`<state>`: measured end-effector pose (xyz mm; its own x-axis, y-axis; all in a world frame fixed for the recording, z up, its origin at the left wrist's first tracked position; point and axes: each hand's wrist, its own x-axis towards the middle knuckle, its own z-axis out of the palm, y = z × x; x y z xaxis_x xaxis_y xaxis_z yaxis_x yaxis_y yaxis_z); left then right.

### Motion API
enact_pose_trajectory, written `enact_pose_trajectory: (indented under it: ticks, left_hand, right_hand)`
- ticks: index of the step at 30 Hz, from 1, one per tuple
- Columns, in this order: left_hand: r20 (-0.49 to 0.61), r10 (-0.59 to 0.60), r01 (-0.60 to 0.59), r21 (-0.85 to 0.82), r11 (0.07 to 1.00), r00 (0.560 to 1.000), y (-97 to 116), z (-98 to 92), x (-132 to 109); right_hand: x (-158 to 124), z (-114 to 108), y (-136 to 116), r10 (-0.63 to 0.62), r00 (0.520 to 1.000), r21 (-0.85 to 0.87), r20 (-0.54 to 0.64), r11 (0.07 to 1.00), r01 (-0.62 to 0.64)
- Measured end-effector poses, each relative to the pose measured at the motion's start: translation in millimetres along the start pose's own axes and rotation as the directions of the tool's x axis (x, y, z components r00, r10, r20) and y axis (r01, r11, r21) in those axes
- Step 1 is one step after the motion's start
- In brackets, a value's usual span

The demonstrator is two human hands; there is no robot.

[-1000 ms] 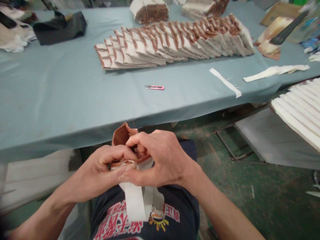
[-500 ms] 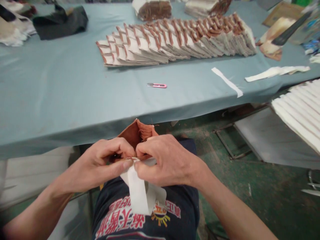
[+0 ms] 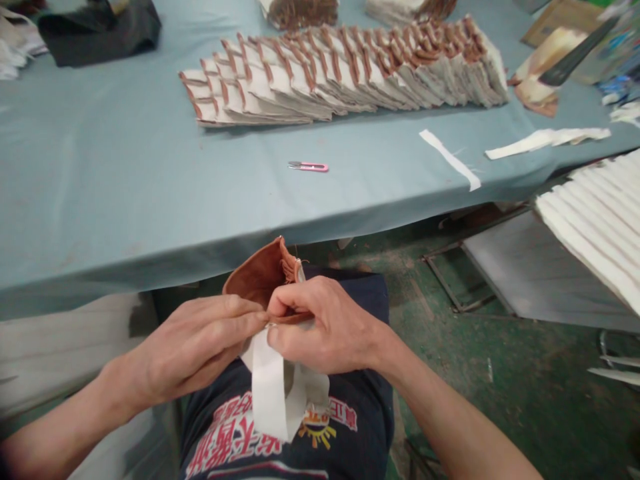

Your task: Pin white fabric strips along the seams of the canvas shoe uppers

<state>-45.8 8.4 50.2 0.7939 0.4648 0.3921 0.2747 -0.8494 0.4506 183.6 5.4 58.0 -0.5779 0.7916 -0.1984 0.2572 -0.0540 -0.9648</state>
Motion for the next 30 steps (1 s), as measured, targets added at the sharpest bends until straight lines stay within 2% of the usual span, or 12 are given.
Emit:
enact_pose_trajectory:
  ticks: [4,8,10,13,17,20,22,24,26,28,30]
  left_hand:
    - [-0.008,0.040,-0.038,0.186,0.982,0.999,1.4,4.1,2.0]
    - [-0.056,0.054,-0.039,0.236,0.971,0.997,-1.3,11.3,1.5]
    - [-0.084,0.034,-0.024,0.120,0.993,0.996,-1.6,13.7,-0.1]
    - [-0.082,-0.094,0.081,-0.153,0.985,0.992,1.1,8.6,-0.8]
    - [0.116,-0.287,0.309,-0.358,0.881,0.951,3.1,-13.7,7.5]
    - [0.258,-0.280,0.366,-0.400,0.840,0.925,-0.2,-23.7,15.5]
    - [0.262,-0.213,0.300,-0.359,0.884,0.941,-3.1,-21.2,17.2]
    - [0.195,-0.122,0.166,-0.226,0.960,0.973,-5.6,-12.9,14.6]
    - [0.112,-0.037,0.044,-0.067,0.997,0.993,-8.5,-3.0,8.9]
    - [0.071,-0.011,0.011,0.003,1.000,0.997,-12.3,4.0,2.4]
    - [0.063,-0.036,0.039,-0.034,0.999,0.997,-16.6,5.4,-2.5]
  right_hand:
    - [-0.2,2.6,9.8,0.078,0.995,0.282,0.064,0.955,-0.093]
    - [1.0,5.8,14.6,0.121,0.993,0.296,0.001,0.948,-0.116]
    - [0.4,5.7,11.9,0.130,0.991,0.232,-0.030,0.965,-0.120]
    - [-3.0,3.2,4.1,0.079,0.995,0.070,-0.064,0.995,-0.075]
    - [-9.4,-0.8,-5.9,-0.086,0.989,-0.189,-0.117,0.980,0.063]
    - [-13.6,-0.7,-9.9,-0.236,0.964,-0.363,-0.122,0.915,0.178]
    - [-16.0,1.4,-9.6,-0.308,0.944,-0.421,-0.117,0.876,0.234]
    - [-17.8,4.6,-6.8,-0.332,0.935,-0.435,-0.128,0.866,0.248]
    - [-18.6,8.2,-2.1,-0.310,0.938,-0.424,-0.154,0.878,0.220]
    - [-18.6,11.1,2.7,-0.275,0.946,-0.411,-0.173,0.893,0.184]
    - [-18.1,12.1,5.7,-0.255,0.953,-0.400,-0.163,0.900,0.172]
